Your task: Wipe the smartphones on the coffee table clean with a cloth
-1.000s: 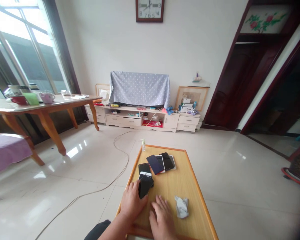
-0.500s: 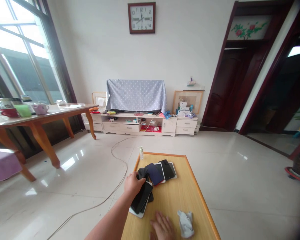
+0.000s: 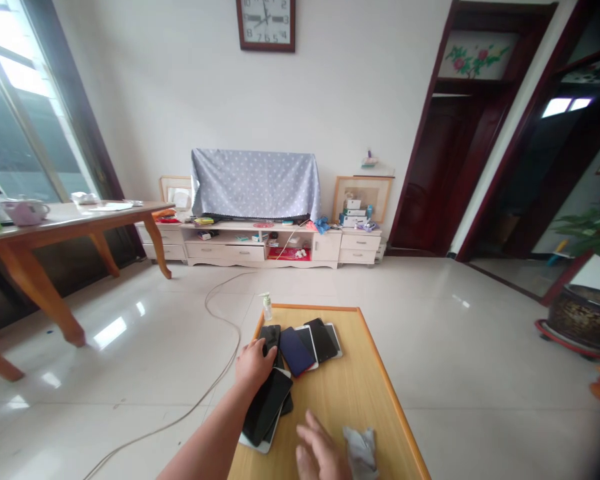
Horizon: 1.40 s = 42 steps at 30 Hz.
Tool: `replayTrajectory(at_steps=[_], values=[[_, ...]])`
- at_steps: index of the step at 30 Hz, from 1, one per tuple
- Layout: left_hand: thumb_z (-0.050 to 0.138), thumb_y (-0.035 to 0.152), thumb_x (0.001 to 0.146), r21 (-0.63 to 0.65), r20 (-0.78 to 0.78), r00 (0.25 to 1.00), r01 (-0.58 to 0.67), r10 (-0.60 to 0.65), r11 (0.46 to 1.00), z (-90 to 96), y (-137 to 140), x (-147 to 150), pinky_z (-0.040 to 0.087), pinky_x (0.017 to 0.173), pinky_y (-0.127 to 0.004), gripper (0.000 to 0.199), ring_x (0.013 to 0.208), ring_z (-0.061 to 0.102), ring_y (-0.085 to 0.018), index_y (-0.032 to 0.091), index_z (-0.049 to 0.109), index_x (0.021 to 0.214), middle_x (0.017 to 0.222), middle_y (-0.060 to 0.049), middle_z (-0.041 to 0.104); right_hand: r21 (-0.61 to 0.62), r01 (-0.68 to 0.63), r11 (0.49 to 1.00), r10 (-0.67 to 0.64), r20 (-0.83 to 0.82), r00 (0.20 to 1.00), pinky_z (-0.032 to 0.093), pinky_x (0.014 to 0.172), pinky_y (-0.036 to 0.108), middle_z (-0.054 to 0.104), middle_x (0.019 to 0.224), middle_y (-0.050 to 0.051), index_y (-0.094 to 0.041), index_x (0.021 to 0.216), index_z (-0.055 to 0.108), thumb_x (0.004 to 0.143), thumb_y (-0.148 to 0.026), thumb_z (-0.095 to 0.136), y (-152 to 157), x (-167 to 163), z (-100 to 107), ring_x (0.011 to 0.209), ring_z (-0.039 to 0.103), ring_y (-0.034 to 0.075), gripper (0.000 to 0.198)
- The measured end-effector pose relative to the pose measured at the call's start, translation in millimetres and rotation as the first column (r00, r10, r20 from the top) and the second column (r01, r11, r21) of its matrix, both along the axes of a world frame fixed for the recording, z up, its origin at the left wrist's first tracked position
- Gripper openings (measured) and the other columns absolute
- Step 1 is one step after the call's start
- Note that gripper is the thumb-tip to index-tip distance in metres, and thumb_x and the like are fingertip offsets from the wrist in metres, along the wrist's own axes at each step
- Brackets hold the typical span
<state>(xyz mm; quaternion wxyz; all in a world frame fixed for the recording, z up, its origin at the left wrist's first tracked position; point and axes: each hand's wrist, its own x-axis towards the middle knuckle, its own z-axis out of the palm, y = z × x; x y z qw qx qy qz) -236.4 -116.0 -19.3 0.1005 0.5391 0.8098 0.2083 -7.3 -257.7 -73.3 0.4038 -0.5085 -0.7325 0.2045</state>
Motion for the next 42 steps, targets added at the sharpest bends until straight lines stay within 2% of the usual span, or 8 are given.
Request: replayTrajectory(at_steps=[2, 5, 10, 15, 24, 31, 37, 42], values=[[0.042, 0.065, 0.088, -0.003, 0.0, 1.0, 0.011, -0.011, 1.0, -3.5, -8, -3, 0.039, 0.105, -0.046, 0.063, 0.137, 0.044, -0.032, 0.025, 0.055, 0.136, 0.149, -0.009, 0.051, -0.07, -0.022, 0.997, 0.021, -0.014, 1.0, 0.049, 0.106, 0.036, 0.055, 0.145, 0.007, -0.026, 0.127, 0.067, 0.098, -0.044, 0.043, 31, 11, 21, 0.133, 0.053, 0.024, 0.041], [0.044, 0.067, 0.087, -0.002, -0.002, 0.998, 0.057, -0.057, 0.998, -9.4, -19, -6, 0.036, 0.111, -0.043, 0.068, 0.144, 0.036, -0.03, 0.026, 0.05, 0.141, 0.157, -0.008, 0.041, -0.126, 0.142, 0.982, -0.129, 0.105, 0.986, 0.037, 0.116, 0.041, 0.046, 0.153, 0.01, -0.021, 0.139, 0.058, 0.099, -0.051, 0.037, 91, 27, 43, 0.144, 0.038, 0.025, 0.054], [0.046, 0.072, 0.085, -0.016, 0.023, 0.994, 0.109, -0.108, 0.994, -15.8, -26, -9, 0.029, 0.118, -0.047, 0.073, 0.15, 0.025, -0.03, 0.029, 0.048, 0.144, 0.161, -0.006, 0.033, -0.233, 0.292, 0.928, -0.158, 0.463, 0.872, 0.02, 0.119, 0.057, 0.032, 0.161, 0.011, -0.022, 0.152, 0.041, 0.099, -0.056, 0.033, 172, 25, 39, 0.152, 0.016, 0.032, 0.063], [0.046, 0.072, 0.085, -0.004, 0.028, 0.992, 0.122, -0.121, 0.993, -16.0, -25, -12, 0.028, 0.119, -0.046, 0.074, 0.151, 0.024, -0.029, 0.028, 0.047, 0.145, 0.161, -0.006, 0.033, -0.286, 0.288, 0.914, -0.079, 0.571, 0.817, 0.012, 0.118, 0.06, 0.025, 0.164, 0.01, -0.027, 0.155, 0.034, 0.099, -0.059, 0.026, 205, 1, 28, 0.152, 0.012, 0.031, 0.065], [0.048, 0.071, 0.085, 0.041, 0.05, 0.989, 0.14, -0.142, 0.989, -20.0, -23, -17, 0.026, 0.12, -0.046, 0.071, 0.15, 0.026, -0.028, 0.029, 0.051, 0.143, 0.159, -0.005, 0.038, -0.343, 0.234, 0.91, -0.019, 0.528, 0.849, 0.005, 0.113, 0.068, 0.023, 0.164, 0.013, -0.028, 0.154, 0.036, 0.098, -0.066, 0.013, 248, -39, 41, 0.151, 0.009, 0.036, 0.071], [0.047, 0.071, 0.086, 0.039, 0.053, 0.99, 0.132, -0.134, 0.99, -19.9, -21, -16, 0.029, 0.119, -0.047, 0.069, 0.15, 0.025, -0.028, 0.032, 0.05, 0.143, 0.16, -0.003, 0.036, -0.363, 0.217, 0.906, -0.001, 0.511, 0.86, 0.01, 0.115, 0.064, 0.016, 0.166, 0.011, -0.029, 0.156, 0.031, 0.098, -0.063, 0.023, 252, -40, 38, 0.152, 0.008, 0.034, 0.068], [0.046, 0.07, 0.087, 0.057, 0.074, 0.988, 0.133, -0.137, 0.99, -25.1, -22, -15, 0.027, 0.119, -0.046, 0.074, 0.151, 0.025, -0.028, 0.029, 0.043, 0.148, 0.163, -0.005, 0.03, -0.32, 0.258, 0.912, -0.048, 0.539, 0.841, 0.01, 0.116, 0.063, 0.016, 0.166, 0.012, -0.024, 0.158, 0.025, 0.098, -0.059, 0.031, 206, -26, 23, 0.152, 0.006, 0.035, 0.07], [0.048, 0.065, 0.088, 0.141, 0.162, 0.975, 0.131, -0.153, 0.981, -23.5, -22, -19, 0.028, 0.12, -0.041, 0.07, 0.149, 0.031, -0.027, 0.021, 0.048, 0.144, 0.157, -0.01, 0.04, -0.33, 0.21, 0.92, -0.006, 0.526, 0.851, 0.011, 0.117, 0.06, 0.02, 0.165, 0.011, -0.024, 0.156, 0.03, 0.096, -0.062, 0.034, 169, -14, 36, 0.152, 0.008, 0.035, 0.071]])
